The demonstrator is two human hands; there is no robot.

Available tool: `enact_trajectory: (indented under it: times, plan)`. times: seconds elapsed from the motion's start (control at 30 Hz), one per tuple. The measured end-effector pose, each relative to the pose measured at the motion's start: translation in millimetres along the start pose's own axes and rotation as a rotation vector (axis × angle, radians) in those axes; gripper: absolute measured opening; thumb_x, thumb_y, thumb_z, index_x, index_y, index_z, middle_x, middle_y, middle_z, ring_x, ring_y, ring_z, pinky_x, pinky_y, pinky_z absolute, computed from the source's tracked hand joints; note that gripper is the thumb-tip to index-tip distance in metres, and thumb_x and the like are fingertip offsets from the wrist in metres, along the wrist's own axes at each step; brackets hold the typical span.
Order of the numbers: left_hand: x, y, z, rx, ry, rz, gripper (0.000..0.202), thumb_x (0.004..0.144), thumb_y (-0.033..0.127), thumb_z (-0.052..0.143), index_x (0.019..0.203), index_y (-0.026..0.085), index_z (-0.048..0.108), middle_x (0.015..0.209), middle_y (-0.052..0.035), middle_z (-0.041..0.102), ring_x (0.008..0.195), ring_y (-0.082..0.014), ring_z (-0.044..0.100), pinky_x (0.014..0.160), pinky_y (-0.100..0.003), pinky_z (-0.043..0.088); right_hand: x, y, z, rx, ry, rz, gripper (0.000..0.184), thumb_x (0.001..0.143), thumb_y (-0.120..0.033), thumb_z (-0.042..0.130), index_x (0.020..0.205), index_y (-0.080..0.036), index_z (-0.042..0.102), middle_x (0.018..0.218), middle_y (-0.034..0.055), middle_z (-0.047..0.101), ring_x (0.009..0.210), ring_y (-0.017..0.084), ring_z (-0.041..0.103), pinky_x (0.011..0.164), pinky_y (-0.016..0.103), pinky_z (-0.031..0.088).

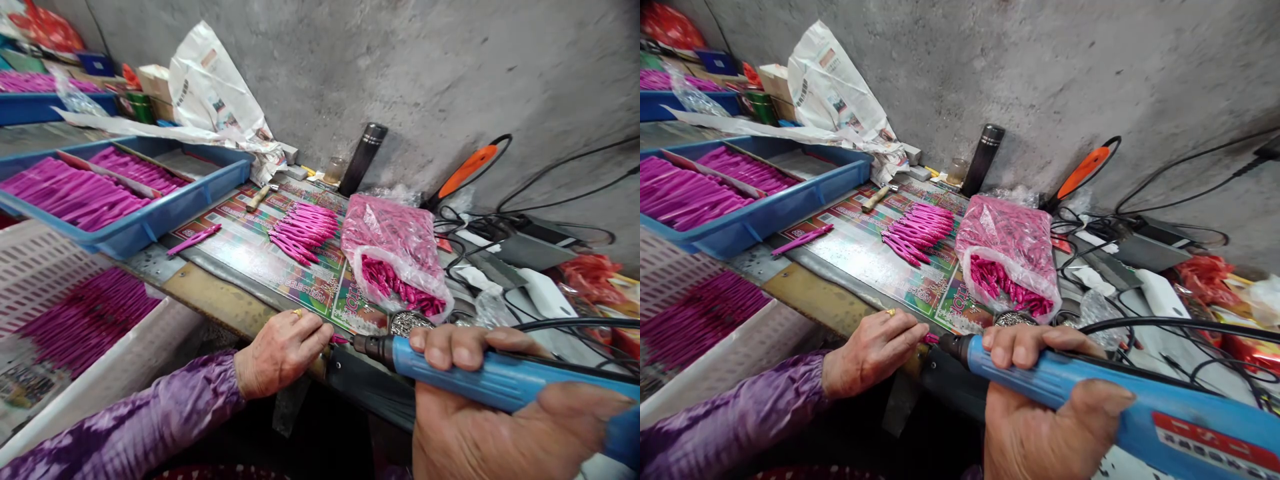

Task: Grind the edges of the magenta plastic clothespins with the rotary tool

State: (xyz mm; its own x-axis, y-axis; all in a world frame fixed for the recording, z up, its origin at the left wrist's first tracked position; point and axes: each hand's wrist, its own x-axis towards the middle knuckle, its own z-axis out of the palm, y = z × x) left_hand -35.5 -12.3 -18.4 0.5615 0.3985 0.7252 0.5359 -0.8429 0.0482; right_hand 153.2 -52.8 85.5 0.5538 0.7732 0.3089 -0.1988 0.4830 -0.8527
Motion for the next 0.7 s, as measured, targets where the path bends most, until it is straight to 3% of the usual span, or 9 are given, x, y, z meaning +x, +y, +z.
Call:
enact_trajectory:
  times: [0.23, 0.7]
  plan:
    - [2.4, 0.0, -1.7, -0.020, 0.074, -0.005, 0.024, 0.111, 0.013, 0.036, 0.118, 0.012, 0.059, 0.090, -0.0048, 0.070, 0.074, -0.0155, 0.062, 0.067, -0.028, 0.049, -1.8, -0.7, 0.9, 0.007, 0.021, -0.006, 0.055, 0.075, -0.076, 0.075, 0.077, -0.024, 0.057, 0.058, -0.0066, 0.046, 0.055, 0.012, 0.047, 0.060, 0.031, 0.053]
    - [2.1, 0.4, -0.1, -0.047, 0.092, -0.006, 0.022, 0.112, 0.014, 0.041, 0.115, 0.012, 0.062, 0.084, -0.0034, 0.069, 0.071, -0.0142, 0.063, 0.066, -0.027, 0.050, -0.5, 3.6, -0.8, 0.013, 0.017, -0.006, 0.056, 0.076, -0.077, 0.075, 0.076, -0.024, 0.057, 0.058, -0.0064, 0.046, 0.054, 0.013, 0.047, 0.057, 0.032, 0.053]
